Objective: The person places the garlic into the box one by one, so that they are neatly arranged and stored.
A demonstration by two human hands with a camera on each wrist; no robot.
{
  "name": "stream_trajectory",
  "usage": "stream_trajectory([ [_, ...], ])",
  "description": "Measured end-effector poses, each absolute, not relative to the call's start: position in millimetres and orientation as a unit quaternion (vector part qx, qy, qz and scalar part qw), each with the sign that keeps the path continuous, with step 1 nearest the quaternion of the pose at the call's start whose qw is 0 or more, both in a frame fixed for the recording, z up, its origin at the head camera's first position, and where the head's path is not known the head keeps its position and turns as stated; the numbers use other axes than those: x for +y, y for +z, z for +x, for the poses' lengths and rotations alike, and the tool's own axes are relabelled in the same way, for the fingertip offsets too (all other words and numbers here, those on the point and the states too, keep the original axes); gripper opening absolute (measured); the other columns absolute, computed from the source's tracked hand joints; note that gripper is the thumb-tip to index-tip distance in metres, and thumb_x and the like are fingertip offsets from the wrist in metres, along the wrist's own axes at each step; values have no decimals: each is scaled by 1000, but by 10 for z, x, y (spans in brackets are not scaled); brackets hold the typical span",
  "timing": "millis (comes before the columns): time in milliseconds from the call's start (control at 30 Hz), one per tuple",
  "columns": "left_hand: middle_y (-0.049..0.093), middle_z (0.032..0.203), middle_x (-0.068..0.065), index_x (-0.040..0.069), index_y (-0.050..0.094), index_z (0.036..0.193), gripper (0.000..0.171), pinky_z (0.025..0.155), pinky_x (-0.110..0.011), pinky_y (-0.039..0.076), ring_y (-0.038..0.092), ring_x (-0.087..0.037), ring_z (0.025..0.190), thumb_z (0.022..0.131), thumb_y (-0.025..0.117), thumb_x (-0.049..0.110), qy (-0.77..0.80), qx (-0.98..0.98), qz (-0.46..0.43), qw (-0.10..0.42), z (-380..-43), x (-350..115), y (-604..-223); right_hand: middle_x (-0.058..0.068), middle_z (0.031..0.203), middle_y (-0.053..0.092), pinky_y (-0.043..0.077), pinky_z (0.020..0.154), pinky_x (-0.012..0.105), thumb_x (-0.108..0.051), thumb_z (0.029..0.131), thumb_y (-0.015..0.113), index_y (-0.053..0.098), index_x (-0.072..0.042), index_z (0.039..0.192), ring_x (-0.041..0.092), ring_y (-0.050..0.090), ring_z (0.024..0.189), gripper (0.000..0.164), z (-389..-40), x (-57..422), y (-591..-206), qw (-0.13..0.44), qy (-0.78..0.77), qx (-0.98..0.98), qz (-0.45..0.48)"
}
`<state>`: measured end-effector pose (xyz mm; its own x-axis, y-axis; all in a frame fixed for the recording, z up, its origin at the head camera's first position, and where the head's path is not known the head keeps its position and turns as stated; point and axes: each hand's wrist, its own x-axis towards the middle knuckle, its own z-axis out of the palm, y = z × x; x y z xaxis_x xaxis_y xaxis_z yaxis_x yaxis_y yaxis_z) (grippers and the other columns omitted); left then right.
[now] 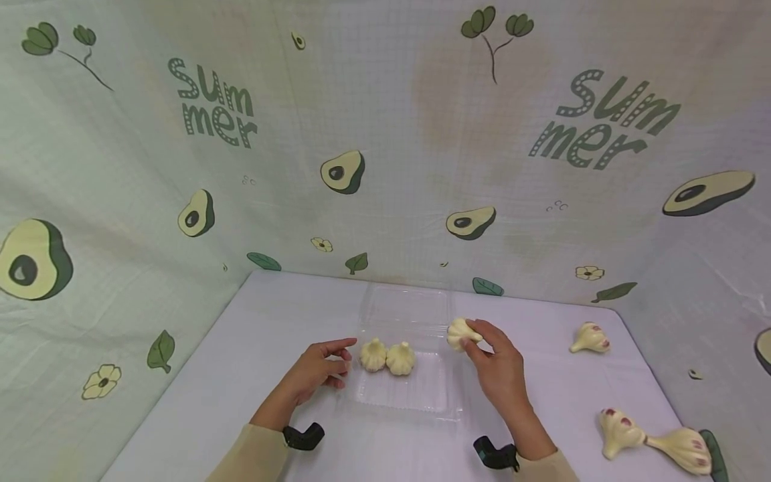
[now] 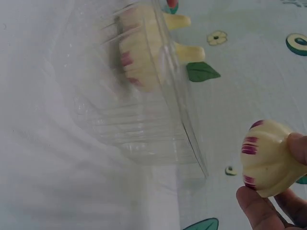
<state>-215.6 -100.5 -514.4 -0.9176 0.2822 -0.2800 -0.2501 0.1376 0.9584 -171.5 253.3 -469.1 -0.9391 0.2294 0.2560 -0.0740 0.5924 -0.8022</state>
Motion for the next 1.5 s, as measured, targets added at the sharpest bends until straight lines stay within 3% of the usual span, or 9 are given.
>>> stream_trajectory([
  [67,59,111,-10,8,60,150,56,64,-29,62,60,-17,80,96,67,-3,656,727,13,203,-2159,-1007,-5140,16,147,63,45,80,0,-15,98,77,71,-10,137,33,62,129,40,-1721,2484,-4696,157,447,-880,-39],
  [133,59,111,-9,8,59,150,55,64,-29,62,61,-17,80,97,67,-3,656,727,15,202,-2160,-1009,-5133,18,145,63,46,80,3,-15,98,77,71,-9,137,39,62,130,40,-1728,2438,-4707,146,448,-881,-38],
  [467,59,110,-9,8,59,151,56,64,-28,62,60,-18,80,97,67,-3,653,731,15,199,-2143,-1006,-5133,16,132,71,56,81,11,-12,92,83,78,-9,123,34,72,113,32,-1750,2273,-4849,149,456,-877,-18],
  [700,59,109,-9,6,59,151,56,62,-27,61,60,-17,79,96,66,-3,654,730,19,198,-2131,-996,-5130,14,129,73,59,97,55,-12,90,84,79,-10,120,37,69,119,31,-1781,2195,-4975,171,411,-896,7],
  [800,59,109,-9,6,59,151,56,62,-28,62,60,-17,79,96,66,-3,654,730,20,197,-2124,-994,-5133,15,127,74,57,99,61,-11,89,85,80,-9,119,39,68,121,30,-1782,2169,-5026,179,407,-896,20],
  [967,59,109,-10,6,59,150,56,62,-28,62,60,-17,78,95,66,-4,653,732,18,194,-2116,-998,-5133,15,122,75,56,96,60,-10,87,86,82,-9,114,41,65,120,27,-1775,2125,-5085,198,384,-901,44],
  [1233,59,109,-10,7,60,149,57,62,-29,62,60,-17,79,94,67,-4,652,733,13,194,-2128,-980,-5146,14,115,71,50,88,49,-4,80,89,84,-8,101,36,58,112,22,-1832,2105,-5213,220,365,-903,56],
  [1500,60,109,-10,8,61,149,57,62,-29,63,60,-17,80,94,67,-4,651,734,7,193,-2138,-970,-5160,14,113,65,44,82,41,-5,77,92,83,-7,99,35,51,109,23,-1859,2083,-5272,222,348,-909,64],
])
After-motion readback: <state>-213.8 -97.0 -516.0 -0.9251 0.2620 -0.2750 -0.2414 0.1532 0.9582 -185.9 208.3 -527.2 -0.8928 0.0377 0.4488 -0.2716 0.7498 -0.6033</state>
